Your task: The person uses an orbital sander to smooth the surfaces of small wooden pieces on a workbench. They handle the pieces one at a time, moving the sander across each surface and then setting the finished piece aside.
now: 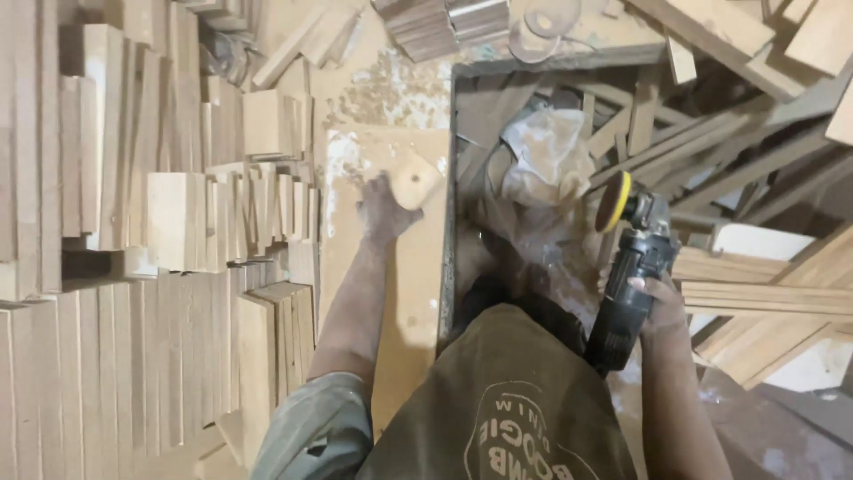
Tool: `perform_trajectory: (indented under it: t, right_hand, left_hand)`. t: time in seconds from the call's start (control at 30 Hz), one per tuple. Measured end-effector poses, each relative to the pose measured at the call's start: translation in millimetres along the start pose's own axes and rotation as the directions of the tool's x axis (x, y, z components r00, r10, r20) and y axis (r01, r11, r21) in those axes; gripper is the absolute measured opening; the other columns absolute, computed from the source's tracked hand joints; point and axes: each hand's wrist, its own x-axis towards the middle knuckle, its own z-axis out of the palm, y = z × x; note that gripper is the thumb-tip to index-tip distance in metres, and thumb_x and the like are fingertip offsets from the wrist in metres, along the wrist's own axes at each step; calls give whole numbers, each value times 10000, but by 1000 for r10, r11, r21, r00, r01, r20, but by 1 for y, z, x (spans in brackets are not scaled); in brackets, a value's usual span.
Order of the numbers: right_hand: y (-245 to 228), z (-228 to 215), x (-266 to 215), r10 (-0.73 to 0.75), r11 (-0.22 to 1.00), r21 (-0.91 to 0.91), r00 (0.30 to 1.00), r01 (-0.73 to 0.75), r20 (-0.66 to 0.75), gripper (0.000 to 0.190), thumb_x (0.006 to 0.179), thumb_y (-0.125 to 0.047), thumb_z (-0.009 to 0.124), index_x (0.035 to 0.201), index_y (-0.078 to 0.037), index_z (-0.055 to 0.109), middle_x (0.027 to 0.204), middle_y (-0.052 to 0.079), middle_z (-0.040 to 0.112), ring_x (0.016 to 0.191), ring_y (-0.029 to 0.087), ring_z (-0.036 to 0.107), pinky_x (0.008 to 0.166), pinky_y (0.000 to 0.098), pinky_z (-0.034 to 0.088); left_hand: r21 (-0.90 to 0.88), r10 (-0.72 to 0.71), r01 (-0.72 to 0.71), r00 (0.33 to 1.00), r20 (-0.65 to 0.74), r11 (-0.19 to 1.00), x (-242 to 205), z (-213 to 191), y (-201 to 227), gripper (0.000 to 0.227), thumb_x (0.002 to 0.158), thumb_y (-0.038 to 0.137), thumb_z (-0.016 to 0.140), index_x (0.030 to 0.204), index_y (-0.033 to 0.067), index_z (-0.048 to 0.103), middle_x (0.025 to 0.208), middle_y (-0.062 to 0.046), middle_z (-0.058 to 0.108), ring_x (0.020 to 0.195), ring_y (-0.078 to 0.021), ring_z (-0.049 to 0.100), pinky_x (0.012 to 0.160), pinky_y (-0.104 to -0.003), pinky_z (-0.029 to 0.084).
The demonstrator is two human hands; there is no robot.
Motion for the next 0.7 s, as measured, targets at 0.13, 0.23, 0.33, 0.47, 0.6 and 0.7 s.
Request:
perform_trajectory:
  t: [0.13, 0.23, 0.33, 0.47, 0.6, 0.7]
  right_hand:
    - [52, -96, 38, -50, 994, -93, 998, 54, 49, 473, 849, -9, 744, 1316, -18, 673, 932, 193, 730, 760, 268, 776, 566, 464, 689]
    - [19, -1, 2, -56, 998, 18, 998, 56, 29, 563, 811, -22, 718, 1373, -20, 684, 1104, 244, 768, 951, 377, 836, 725, 557, 707]
    - [14, 6, 16, -23, 998, -57, 989, 31, 143, 463, 816, -25, 743, 1278, -10, 733, 1111, 243, 808, 1005, 335, 842, 759, 527, 705]
    - [33, -31, 63, -4, 930, -359, 980, 77, 200, 610, 769, -18, 813, 1369, 35, 713, 1175, 287, 751, 1022, 409, 781, 870, 687, 632]
    - [-6, 104, 30, 53, 401, -914, 994, 68, 97, 526, 602, -108, 991, 1071, 38, 804, 966, 284, 750, 975, 440, 703, 855, 644, 542]
    - [23, 142, 25, 114, -78, -997, 993, -18, -27, 714, 631, -275, 1051, 1240, -12, 785, 1122, 266, 815, 1213, 466, 761, 1024, 619, 580]
  left_hand:
    - [-9, -209, 210, 967, -145, 978, 33, -7, -38, 1497, 639, 804, 902, 1779, 54, 284, 1598, -217, 534, 1464, -429, 547, 1105, -621, 533]
    - [-107, -197, 182, 969, -151, 978, 8, -8, -45, 1358, 675, 800, 883, 1733, 98, 400, 1501, -163, 582, 1398, -368, 602, 1080, -544, 534]
    - [40, 148, -147, 868, -474, 988, -39, 46, -39, 1236, 611, 585, 985, 1631, 28, 565, 1406, -220, 685, 1281, -419, 693, 1091, -626, 539]
    - [102, 308, -297, 813, -495, 949, -124, 113, -29, 1264, 524, 639, 973, 1610, 106, 610, 1524, -166, 661, 1368, -375, 654, 1146, -602, 504]
    - [-153, 141, -336, 706, -693, 929, -148, 166, -46, 1259, 669, 779, 913, 1647, 59, 580, 1635, -280, 596, 1469, -506, 599, 1219, -650, 436]
    - [-322, 26, -82, 984, -175, 943, -180, 105, -60, 1316, 658, 557, 984, 1733, 57, 413, 1798, -222, 406, 1666, -424, 373, 1362, -549, 313]
